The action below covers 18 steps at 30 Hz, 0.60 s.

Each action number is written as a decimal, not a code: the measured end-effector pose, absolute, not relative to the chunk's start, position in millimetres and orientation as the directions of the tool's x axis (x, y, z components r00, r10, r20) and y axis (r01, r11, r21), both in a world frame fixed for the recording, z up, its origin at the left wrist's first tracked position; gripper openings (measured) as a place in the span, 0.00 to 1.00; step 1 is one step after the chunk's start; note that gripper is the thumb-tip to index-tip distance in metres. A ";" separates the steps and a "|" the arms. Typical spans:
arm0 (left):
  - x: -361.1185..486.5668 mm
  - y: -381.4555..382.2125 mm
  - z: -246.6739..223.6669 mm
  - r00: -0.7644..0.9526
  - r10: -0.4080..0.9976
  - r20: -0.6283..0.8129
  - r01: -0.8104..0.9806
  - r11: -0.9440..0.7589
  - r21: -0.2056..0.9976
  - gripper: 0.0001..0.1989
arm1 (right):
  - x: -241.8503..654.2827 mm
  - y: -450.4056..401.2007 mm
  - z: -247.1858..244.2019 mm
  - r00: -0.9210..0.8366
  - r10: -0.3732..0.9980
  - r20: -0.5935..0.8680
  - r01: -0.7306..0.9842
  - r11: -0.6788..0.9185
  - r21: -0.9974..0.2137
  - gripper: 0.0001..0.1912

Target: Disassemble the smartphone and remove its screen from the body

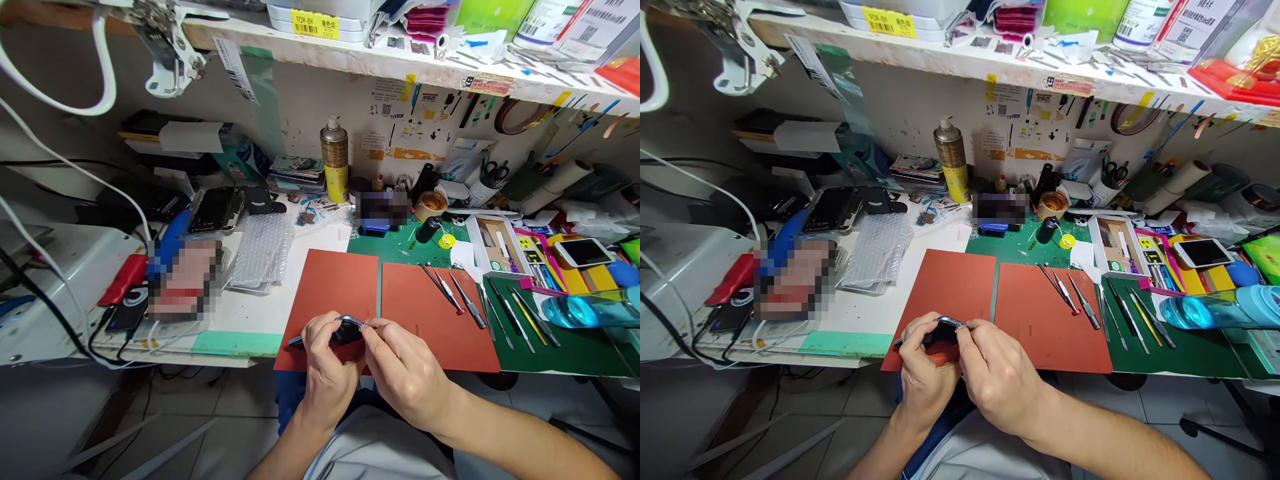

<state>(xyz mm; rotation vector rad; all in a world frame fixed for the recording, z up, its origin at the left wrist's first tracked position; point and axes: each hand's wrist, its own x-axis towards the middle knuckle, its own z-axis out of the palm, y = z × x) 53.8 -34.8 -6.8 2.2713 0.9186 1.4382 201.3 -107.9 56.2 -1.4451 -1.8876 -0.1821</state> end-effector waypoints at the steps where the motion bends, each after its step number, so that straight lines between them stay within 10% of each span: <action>1: 53.9 -34.7 -6.6 0.298 0.651 0.699 0.358 -0.755 0.550 0.33 | 204.0 -107.7 58.0 -0.076 0.799 0.596 0.856 0.359 -0.372 0.16; 9: 47.5 -34.6 0.2 0.346 0.676 0.651 0.320 -0.737 0.595 0.33 | 244.9 -85.4 80.9 -0.065 0.981 0.181 0.464 0.191 -0.865 0.11; 18: 31.7 -31.3 23.7 0.467 0.652 0.598 0.381 -0.758 0.529 0.33 | 245.6 -65.4 93.5 -0.124 0.984 -0.129 0.278 -0.090 -0.956 0.10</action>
